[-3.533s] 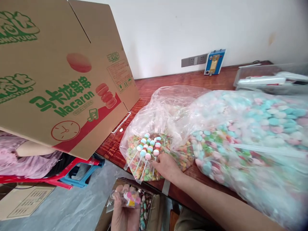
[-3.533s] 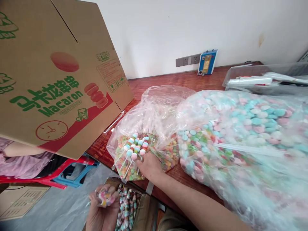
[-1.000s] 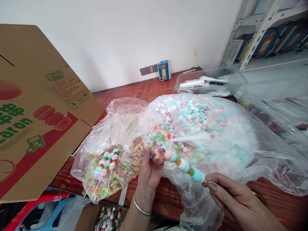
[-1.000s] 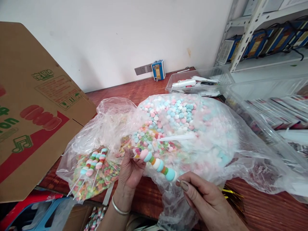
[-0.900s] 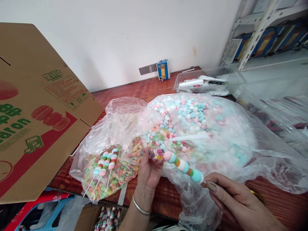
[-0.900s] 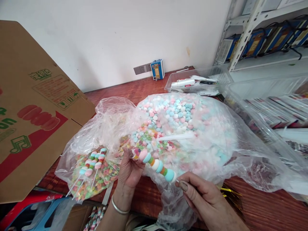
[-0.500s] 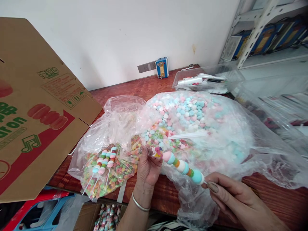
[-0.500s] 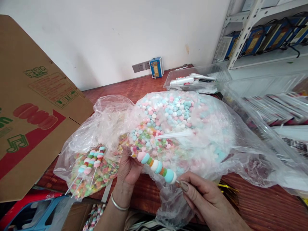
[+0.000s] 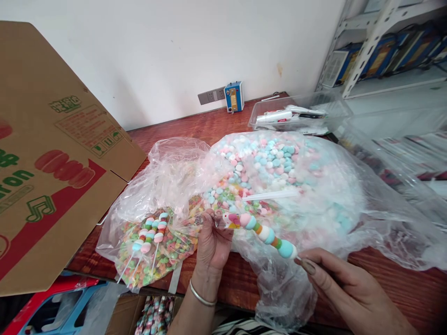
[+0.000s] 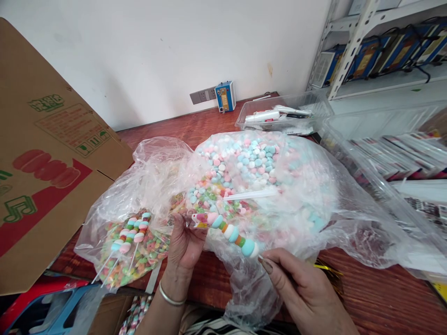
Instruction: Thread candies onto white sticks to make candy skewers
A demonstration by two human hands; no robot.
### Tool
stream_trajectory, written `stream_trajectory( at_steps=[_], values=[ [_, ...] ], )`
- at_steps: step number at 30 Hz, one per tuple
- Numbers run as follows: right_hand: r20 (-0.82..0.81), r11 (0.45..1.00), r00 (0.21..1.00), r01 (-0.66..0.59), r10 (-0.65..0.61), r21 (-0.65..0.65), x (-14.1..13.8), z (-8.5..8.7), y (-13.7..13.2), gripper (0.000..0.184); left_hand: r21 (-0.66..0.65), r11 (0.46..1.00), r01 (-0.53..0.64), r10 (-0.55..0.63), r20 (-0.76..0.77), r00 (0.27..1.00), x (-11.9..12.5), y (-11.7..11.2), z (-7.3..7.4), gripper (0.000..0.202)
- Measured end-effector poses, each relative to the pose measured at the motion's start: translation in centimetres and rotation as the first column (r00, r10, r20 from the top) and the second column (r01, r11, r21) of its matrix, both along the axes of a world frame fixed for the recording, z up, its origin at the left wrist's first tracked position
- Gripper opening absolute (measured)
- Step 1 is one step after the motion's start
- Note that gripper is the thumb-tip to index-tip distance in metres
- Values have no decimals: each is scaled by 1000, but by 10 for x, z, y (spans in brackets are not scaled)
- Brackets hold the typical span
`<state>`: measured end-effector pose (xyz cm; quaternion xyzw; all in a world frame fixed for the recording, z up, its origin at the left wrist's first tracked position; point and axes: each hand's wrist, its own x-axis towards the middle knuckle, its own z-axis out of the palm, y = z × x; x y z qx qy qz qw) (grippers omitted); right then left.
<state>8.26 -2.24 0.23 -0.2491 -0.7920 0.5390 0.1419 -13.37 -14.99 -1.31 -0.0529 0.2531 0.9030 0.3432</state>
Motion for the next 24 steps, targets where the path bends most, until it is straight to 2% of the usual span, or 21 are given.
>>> stream_trajectory(
  at_steps=[3,7,10,12,15,17,19,21,24],
  values=[
    [-72,970,997,46,-29,237,3,1,-1,19,-9,1000,-23,23,-9,1000,2,2,2,27],
    [-198,870,980,103,-7,482,6,-6,-4,16,-105,987,-119,123,33,992,5,8,8,19],
    [-227,811,973,102,38,575,8,-11,-5,18,-184,964,-190,208,85,974,6,13,12,10],
    [-226,812,973,88,55,577,10,-12,-5,18,-180,967,-183,205,113,972,6,15,14,11],
    [-180,897,981,14,73,442,13,-8,-5,19,-126,982,-139,155,132,979,6,15,13,15],
    [-129,962,988,-48,85,267,13,-3,-4,19,-116,986,-122,137,139,981,6,15,12,14],
    [-86,994,992,-83,89,74,11,1,-3,22,-113,987,-112,127,143,982,6,15,10,13],
    [-54,987,995,-95,89,-131,8,3,-2,28,-95,992,-89,101,129,986,6,15,9,14],
    [-30,906,996,-84,79,-416,6,0,0,35,-75,996,-43,50,97,994,5,14,6,18]
  ],
)
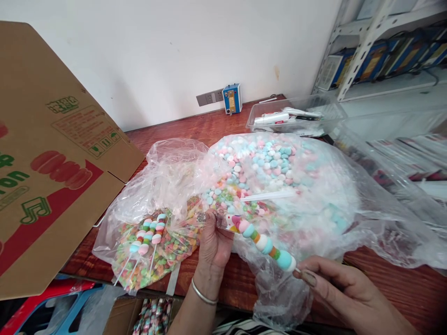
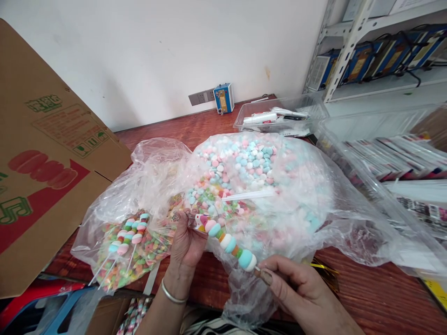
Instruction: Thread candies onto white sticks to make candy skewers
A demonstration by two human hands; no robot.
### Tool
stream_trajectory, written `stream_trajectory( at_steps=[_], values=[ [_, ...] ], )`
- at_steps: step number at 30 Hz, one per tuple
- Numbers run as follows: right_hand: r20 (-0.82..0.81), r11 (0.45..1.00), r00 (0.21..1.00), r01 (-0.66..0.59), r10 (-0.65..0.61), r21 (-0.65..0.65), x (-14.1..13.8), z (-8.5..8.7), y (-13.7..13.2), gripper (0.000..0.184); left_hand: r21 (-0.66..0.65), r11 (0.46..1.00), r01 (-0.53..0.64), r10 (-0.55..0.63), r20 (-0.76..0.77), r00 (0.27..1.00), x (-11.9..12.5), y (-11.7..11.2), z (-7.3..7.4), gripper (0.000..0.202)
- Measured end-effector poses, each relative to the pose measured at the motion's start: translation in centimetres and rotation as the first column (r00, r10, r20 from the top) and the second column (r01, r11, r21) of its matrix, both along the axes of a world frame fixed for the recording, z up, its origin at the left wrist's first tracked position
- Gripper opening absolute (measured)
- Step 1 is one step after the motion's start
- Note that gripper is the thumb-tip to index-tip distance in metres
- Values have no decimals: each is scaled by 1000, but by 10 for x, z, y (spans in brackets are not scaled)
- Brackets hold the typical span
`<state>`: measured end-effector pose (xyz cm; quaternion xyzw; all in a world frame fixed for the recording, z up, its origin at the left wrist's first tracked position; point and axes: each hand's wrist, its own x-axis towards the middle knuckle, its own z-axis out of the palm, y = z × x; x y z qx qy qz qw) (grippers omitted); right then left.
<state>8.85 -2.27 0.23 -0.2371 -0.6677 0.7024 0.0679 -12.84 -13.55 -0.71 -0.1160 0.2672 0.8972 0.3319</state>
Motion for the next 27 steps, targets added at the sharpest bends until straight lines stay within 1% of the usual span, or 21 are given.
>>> stream_trajectory(
  at_steps=[2,5,7,10,12,13,14,15,17,19,21,23,24,25,27],
  values=[
    [18,987,1000,16,-13,-158,1,-6,0,36,-3,1000,30,-30,-13,999,0,-1,-2,23],
    [63,939,998,45,-25,-340,4,-16,0,37,24,996,88,-86,-60,994,1,-2,-5,28],
    [73,896,997,36,-4,-442,5,-20,0,39,63,990,128,-122,-91,988,2,-1,-5,29],
    [26,808,998,-26,51,-589,4,-20,-1,38,119,980,161,-148,-110,983,4,1,-2,30],
    [-8,753,997,-60,73,-655,2,-18,-2,36,143,975,172,-155,-124,980,6,3,1,32],
    [-12,734,997,-65,77,-676,1,-17,-3,35,148,973,177,-158,-130,979,6,4,1,32],
    [-11,724,997,-62,75,-687,1,-17,-4,35,149,972,180,-161,-133,978,7,5,2,32],
    [-5,725,998,-50,65,-687,0,-18,-6,35,141,974,179,-160,-132,978,7,5,2,32],
    [31,762,999,9,15,-648,1,-19,-8,35,98,982,158,-147,-119,982,6,5,1,30],
    [69,823,997,75,-43,-563,2,-19,-10,38,31,994,108,-105,-94,990,4,5,-1,27],
    [80,901,992,126,-102,-415,3,-16,-9,41,-31,998,62,-64,-65,996,2,5,-1,22],
    [54,967,990,140,-131,-213,2,-10,-7,41,-71,996,44,-47,-43,998,0,5,1,16],
    [40,985,990,136,-132,-106,2,-7,-6,40,-89,995,44,-48,-37,998,1,5,2,14],
    [31,992,992,125,-125,-3,2,-4,-5,38,-107,993,47,-52,-38,998,1,5,3,12],
    [32,981,994,95,-102,171,4,-3,-4,34,-142,989,42,-51,-55,997,4,6,6,13]
  ],
)
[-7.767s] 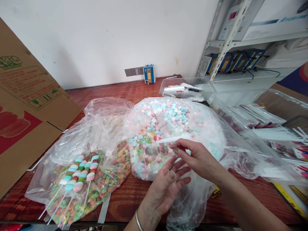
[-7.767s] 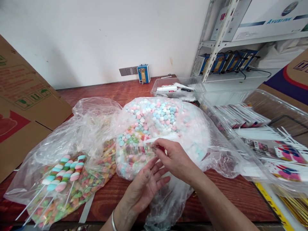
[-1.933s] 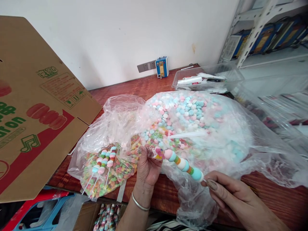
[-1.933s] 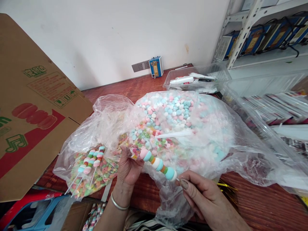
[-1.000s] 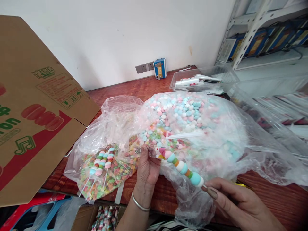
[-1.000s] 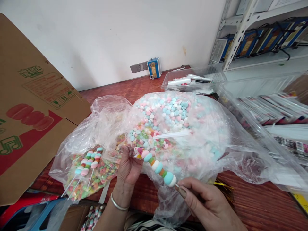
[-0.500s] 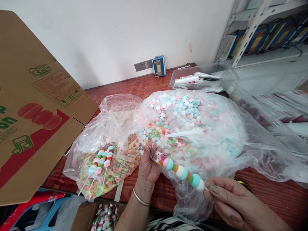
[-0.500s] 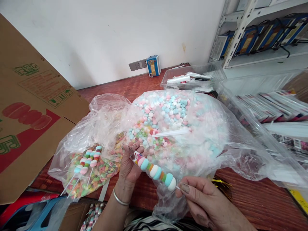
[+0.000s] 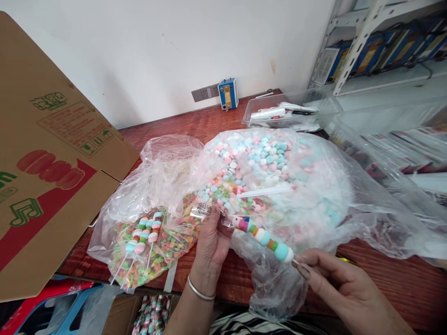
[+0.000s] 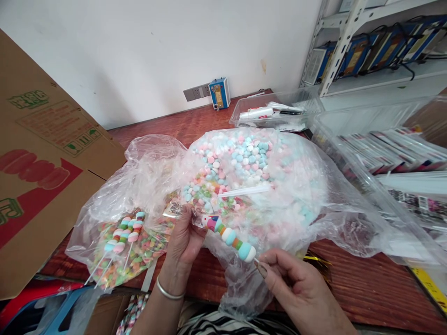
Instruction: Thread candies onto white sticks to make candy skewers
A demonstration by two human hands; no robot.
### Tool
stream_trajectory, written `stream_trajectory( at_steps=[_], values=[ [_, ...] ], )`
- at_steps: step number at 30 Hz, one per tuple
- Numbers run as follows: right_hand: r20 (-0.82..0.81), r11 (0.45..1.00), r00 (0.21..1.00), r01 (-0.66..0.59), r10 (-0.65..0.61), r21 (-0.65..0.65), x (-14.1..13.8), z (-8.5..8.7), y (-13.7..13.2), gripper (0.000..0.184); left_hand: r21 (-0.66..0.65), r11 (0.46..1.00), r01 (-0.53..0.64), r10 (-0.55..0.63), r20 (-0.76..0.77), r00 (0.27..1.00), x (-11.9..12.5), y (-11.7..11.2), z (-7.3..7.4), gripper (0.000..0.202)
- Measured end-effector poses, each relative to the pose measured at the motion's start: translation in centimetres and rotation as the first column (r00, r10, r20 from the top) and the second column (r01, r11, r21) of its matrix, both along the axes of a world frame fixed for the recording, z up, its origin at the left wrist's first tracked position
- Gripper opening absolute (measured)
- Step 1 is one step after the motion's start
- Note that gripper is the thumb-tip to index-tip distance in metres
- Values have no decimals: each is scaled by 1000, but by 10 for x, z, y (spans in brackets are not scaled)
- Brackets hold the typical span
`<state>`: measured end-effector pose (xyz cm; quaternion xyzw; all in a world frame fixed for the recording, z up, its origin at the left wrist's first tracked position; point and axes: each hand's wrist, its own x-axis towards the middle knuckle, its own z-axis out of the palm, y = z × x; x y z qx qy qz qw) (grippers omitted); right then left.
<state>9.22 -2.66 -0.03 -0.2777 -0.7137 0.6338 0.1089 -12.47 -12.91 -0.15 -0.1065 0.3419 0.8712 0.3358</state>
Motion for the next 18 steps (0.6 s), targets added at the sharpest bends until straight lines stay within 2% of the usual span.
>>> stream_trajectory(
  at_steps=[3,6,10,14,18],
  values=[
    [18,976,1000,-19,16,218,3,-3,0,25,-33,999,-9,8,-40,999,4,3,4,17],
    [14,936,999,-35,32,350,4,-7,-2,21,-46,998,-38,34,-75,997,7,6,6,13],
    [16,918,999,-42,39,395,-1,-7,-6,22,-18,1000,-6,5,-32,999,10,11,10,9],
    [-38,910,999,26,-11,414,-7,-10,-17,20,83,996,15,-16,22,1000,16,19,14,11],
    [-122,847,992,87,-27,524,-11,-18,-30,17,124,992,9,-12,17,1000,22,29,18,16]
  ],
)
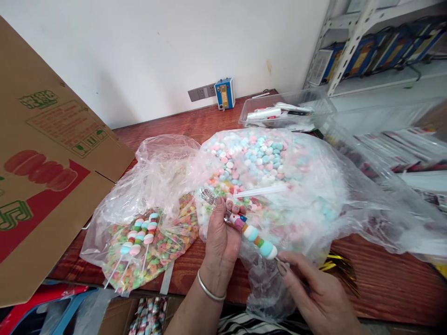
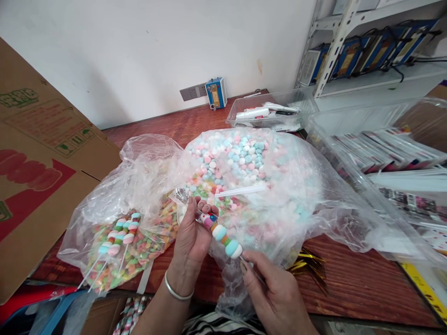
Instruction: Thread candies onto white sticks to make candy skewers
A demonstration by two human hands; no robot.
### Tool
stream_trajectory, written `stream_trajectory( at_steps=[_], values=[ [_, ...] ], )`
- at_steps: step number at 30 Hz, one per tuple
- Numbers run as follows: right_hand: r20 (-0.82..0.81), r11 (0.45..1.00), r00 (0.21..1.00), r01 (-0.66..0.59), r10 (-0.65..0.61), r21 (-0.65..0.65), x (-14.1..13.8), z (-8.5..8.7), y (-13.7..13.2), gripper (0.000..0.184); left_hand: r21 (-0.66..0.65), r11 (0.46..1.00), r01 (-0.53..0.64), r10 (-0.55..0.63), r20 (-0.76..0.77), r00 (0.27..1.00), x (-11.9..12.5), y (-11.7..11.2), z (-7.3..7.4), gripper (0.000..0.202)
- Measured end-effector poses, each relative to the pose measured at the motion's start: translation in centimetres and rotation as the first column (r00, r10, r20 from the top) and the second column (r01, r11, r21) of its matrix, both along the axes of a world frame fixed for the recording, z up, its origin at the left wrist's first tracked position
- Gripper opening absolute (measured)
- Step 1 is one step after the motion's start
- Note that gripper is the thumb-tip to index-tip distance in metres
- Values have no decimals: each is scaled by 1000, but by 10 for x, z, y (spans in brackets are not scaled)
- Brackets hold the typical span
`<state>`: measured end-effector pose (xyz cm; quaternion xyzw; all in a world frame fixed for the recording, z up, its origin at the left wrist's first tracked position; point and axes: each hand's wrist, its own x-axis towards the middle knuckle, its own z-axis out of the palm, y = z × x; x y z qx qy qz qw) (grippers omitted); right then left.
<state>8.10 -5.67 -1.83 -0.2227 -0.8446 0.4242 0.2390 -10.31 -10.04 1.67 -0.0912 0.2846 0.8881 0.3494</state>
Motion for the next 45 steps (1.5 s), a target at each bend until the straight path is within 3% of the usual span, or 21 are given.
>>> stream_trajectory(
  at_steps=[3,6,8,10,13,15,16,18,20,26,31,33,36,39,42,45],
  values=[
    [-90,976,996,45,-27,214,-4,-3,-6,16,-47,999,10,-9,30,1000,4,5,1,20],
    [-165,896,986,104,-35,431,-9,-4,-8,13,-94,995,44,-37,72,997,10,8,-1,20],
    [-185,851,982,131,-40,509,-11,-3,-8,12,-118,991,66,-56,87,995,14,9,-3,19],
    [-190,838,980,147,-53,525,-13,-3,-7,13,-135,988,73,-60,95,994,17,10,-5,19],
    [-138,916,988,116,-67,383,-13,-1,-6,15,-129,989,77,-60,133,989,18,9,-7,21],
    [-39,992,998,45,-41,117,-13,1,-7,19,-115,990,80,-61,165,984,16,8,-6,23],
    [4,999,1000,10,-10,-51,-13,1,-7,22,-109,991,78,-59,173,983,16,8,-6,24],
    [27,935,999,-31,44,-354,-15,2,-9,31,-97,992,84,-67,163,984,17,8,-6,25],
    [-1,867,999,-33,37,-496,-18,2,-12,36,-96,990,99,-85,134,987,24,9,-7,26],
    [-27,930,998,41,-55,-365,-24,8,-13,31,-148,972,184,-163,143,976,45,7,-11,27],
    [-7,844,1000,14,-21,-537,-18,12,-1,39,9,987,163,-164,36,986,16,1,-6,42],
    [-5,828,1000,0,-4,-561,-15,12,1,39,45,987,154,-154,-8,988,4,2,-3,35],
    [14,891,1000,3,4,-454,-13,10,-2,36,31,991,131,-132,23,991,-3,7,2,15],
    [-8,992,1000,7,-8,-127,-11,4,-7,25,10,994,107,-107,187,977,-3,14,4,21],
    [-52,983,998,48,-39,178,-9,-1,-10,19,-18,989,146,-135,280,950,-1,18,3,29],
    [-25,977,999,42,-37,209,-9,2,-10,20,-36,981,191,-177,240,954,3,18,2,26]
  ],
)
